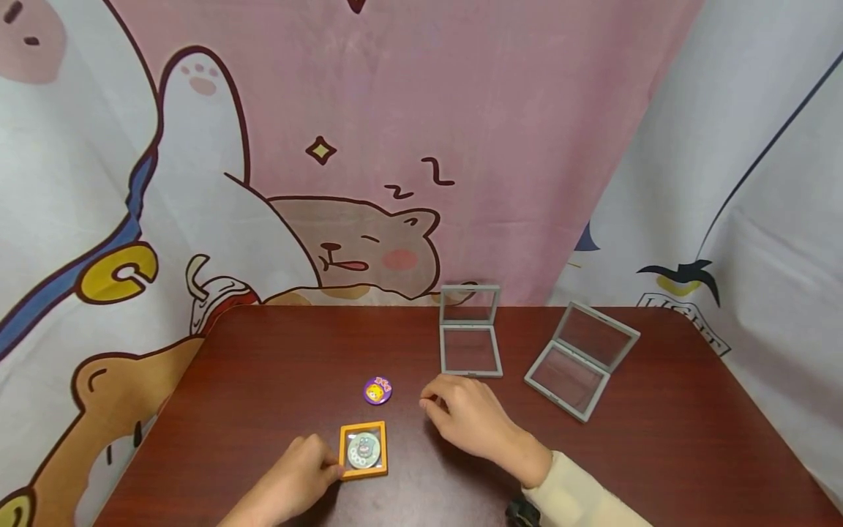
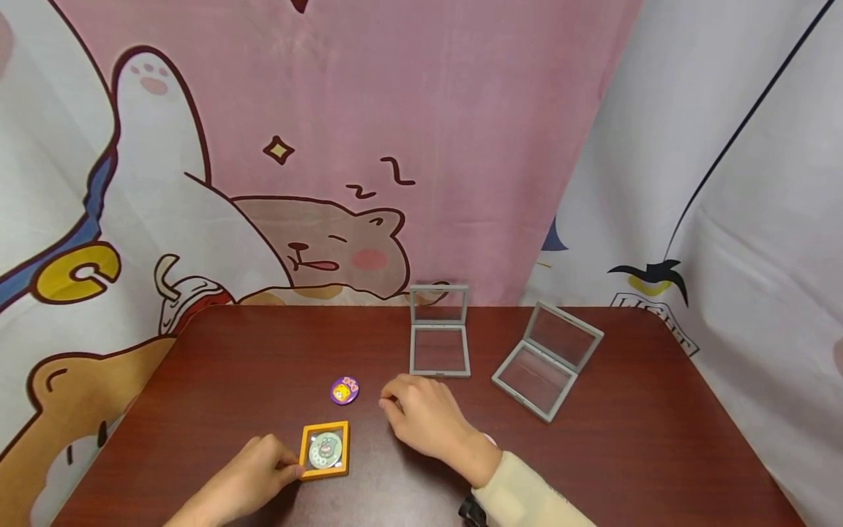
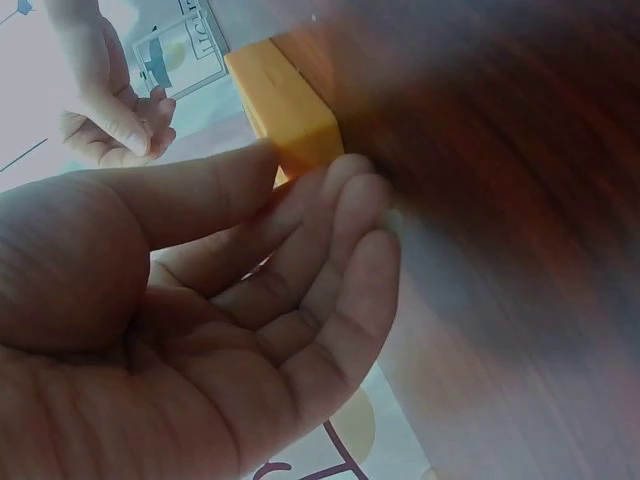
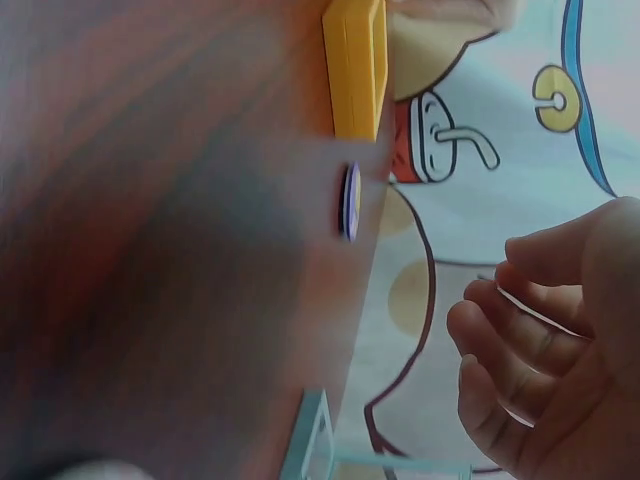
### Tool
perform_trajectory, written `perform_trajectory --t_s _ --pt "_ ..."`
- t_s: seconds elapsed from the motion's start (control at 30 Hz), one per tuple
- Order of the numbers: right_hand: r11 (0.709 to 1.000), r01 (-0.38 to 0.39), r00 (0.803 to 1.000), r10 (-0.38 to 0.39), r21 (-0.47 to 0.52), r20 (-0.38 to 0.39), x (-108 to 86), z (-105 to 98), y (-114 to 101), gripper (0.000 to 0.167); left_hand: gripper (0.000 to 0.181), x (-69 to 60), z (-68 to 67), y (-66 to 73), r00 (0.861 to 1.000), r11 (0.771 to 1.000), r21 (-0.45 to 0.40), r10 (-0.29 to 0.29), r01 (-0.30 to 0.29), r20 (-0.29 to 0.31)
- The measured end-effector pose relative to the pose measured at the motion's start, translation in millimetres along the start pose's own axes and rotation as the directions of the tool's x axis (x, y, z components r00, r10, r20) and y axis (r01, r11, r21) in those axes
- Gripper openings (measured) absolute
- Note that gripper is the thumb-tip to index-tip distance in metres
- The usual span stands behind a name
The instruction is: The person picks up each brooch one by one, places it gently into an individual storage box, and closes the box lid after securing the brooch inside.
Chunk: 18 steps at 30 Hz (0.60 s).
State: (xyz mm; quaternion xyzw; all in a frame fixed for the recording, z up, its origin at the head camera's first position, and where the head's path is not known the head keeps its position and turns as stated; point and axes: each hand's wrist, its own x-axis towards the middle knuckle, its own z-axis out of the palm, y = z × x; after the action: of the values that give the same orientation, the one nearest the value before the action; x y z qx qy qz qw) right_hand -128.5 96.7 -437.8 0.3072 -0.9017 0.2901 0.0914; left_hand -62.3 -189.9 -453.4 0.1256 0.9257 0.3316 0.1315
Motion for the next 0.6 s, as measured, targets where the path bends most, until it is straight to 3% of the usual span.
perform_trajectory --t_s 0.2,0.33,0.6 --pt "0.998 -0.033 0.999 0.031 -0.046 -0.042 3.3 -16 19 0.003 0.041 1.2 -1.4 0.7 1.000 1.000 0.019 -0.016 0.016 -0.011" --pt "0.996 -0.075 0.995 0.071 -0.052 -0.066 3.0 -25 32 0.003 0.040 4.2 -1.9 4.8 0.998 0.999 0.016 -0.038 0.039 -0.054" --pt "0.984 -0.165 0.981 0.157 -0.066 -0.111 4.5 -35 63 0.005 0.015 16.4 -10.7 16.4 0.975 0.997 0.024 -0.067 0.074 -0.213"
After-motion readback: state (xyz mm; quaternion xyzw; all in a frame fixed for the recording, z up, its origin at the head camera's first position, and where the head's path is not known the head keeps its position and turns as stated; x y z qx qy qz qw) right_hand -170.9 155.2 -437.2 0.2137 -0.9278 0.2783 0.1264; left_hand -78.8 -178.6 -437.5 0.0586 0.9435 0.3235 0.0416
